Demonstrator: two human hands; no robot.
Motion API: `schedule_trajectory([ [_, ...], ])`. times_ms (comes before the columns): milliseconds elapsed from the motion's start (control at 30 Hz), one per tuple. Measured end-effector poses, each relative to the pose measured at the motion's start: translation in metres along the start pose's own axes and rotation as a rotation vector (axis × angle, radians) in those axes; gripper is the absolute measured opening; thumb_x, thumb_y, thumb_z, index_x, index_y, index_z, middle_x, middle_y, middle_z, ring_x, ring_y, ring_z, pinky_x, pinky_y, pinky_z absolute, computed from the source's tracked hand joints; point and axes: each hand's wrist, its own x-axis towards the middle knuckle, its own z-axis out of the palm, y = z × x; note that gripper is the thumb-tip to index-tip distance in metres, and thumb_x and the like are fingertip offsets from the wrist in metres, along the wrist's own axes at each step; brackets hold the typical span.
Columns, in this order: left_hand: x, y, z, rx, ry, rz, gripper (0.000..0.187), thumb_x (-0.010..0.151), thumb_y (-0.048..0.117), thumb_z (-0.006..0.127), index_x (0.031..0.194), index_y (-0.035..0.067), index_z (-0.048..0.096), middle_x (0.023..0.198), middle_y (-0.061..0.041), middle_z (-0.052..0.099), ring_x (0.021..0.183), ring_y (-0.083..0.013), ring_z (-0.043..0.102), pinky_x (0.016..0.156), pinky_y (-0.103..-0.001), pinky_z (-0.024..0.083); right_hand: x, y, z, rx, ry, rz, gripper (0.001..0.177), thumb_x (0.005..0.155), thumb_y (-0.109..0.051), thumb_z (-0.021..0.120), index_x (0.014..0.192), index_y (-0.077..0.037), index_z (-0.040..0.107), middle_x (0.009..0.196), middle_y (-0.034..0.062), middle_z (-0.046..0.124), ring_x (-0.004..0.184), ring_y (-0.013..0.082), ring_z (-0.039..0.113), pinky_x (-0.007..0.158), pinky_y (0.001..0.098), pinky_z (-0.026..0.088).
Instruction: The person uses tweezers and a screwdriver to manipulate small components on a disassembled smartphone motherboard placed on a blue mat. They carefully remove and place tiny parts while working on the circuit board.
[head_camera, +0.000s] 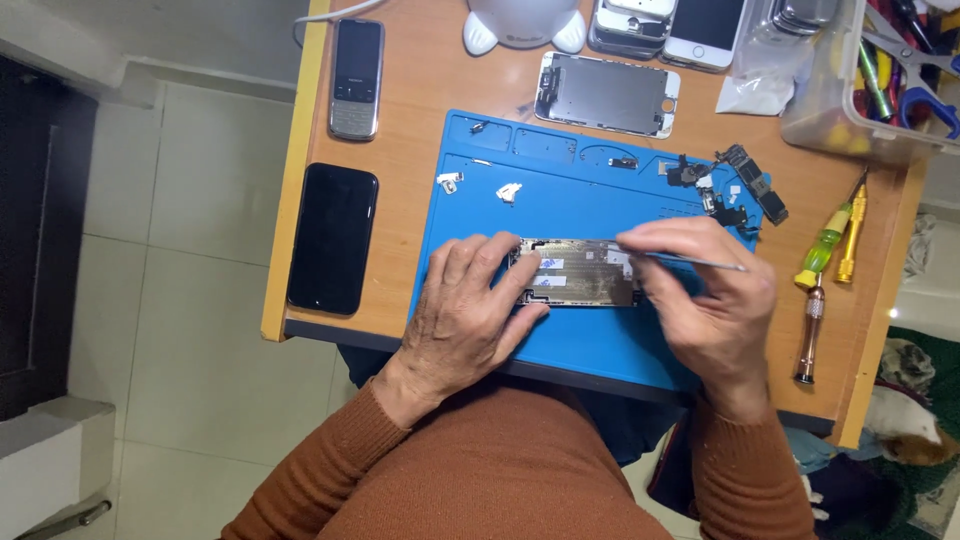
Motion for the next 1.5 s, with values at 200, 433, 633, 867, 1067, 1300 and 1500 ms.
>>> schedule_trajectory([
  [200,-0.001,0.000,0.001,-0.018,-0.008,-0.041,0.053,0.108,0.043,0.082,0.143,0.006,0.068,0.147,-0.018,0.062,0.128,-0.0388,0.061,0.109,-0.052,0.051,0.012,0.002,0.018,0.033,-0.017,0.060,0.009,0.109,0.008,0.080,0.115,0.001,0.081,0.115,0.0175,0.084,0.106,0.0289,0.081,0.101,0.0388,0.064],
  [433,0.000,-0.001,0.000,-0.022,-0.016,-0.042,0.053,0.108,0.044,0.082,0.143,0.006,0.068,0.146,-0.017,0.063,0.129,-0.0386,0.062,0.110,-0.052,0.050,0.012,0.006,0.021,0.012,-0.030,0.130,0.009,0.109,0.005,0.078,0.114,-0.001,0.082,0.115,0.0135,0.085,0.107,0.0261,0.081,0.100,0.0363,0.064],
  [633,-0.001,-0.001,0.002,-0.032,-0.018,-0.051,0.053,0.107,0.044,0.082,0.143,0.007,0.068,0.147,-0.017,0.063,0.129,-0.0385,0.062,0.110,-0.052,0.050,0.012,0.009,0.022,0.001,-0.047,0.150,0.010,0.108,0.003,0.080,0.114,-0.004,0.083,0.116,0.0107,0.085,0.107,0.0235,0.082,0.099,0.0344,0.064],
  [867,0.000,-0.001,0.002,-0.033,-0.023,-0.055,0.055,0.107,0.044,0.082,0.144,0.007,0.068,0.147,-0.017,0.062,0.128,-0.0384,0.061,0.109,-0.052,0.050,0.013,0.008,0.022,0.025,-0.063,0.137,0.010,0.107,0.004,0.080,0.114,-0.003,0.082,0.116,0.0135,0.085,0.107,0.0255,0.082,0.100,0.0361,0.064],
  [1067,-0.001,-0.001,0.002,-0.032,-0.028,-0.062,0.057,0.107,0.045,0.082,0.147,0.008,0.067,0.149,-0.017,0.062,0.129,-0.0382,0.061,0.109,-0.052,0.050,0.012,0.007,0.022,0.032,-0.074,0.142,0.011,0.106,0.005,0.080,0.113,-0.003,0.083,0.115,0.0134,0.085,0.106,0.0250,0.082,0.099,0.0356,0.064],
  [1300,-0.001,-0.001,0.002,0.067,-0.057,-0.042,0.067,0.106,0.052,0.083,0.157,0.013,0.066,0.156,-0.018,0.059,0.134,-0.0368,0.059,0.112,-0.051,0.050,0.011,0.008,0.022,0.030,-0.085,0.126,0.013,0.105,0.006,0.081,0.113,-0.004,0.083,0.114,0.0134,0.085,0.106,0.0248,0.082,0.100,0.0354,0.064],
  [1500,0.000,-0.001,0.002,0.057,-0.063,-0.033,0.062,0.106,0.050,0.083,0.152,0.012,0.066,0.156,-0.019,0.059,0.134,-0.0381,0.059,0.112,-0.052,0.049,0.013,0.007,0.021,0.044,-0.084,0.122,0.011,0.105,0.005,0.081,0.114,-0.003,0.083,0.115,0.0144,0.085,0.107,0.0257,0.082,0.100,0.0363,0.065],
])
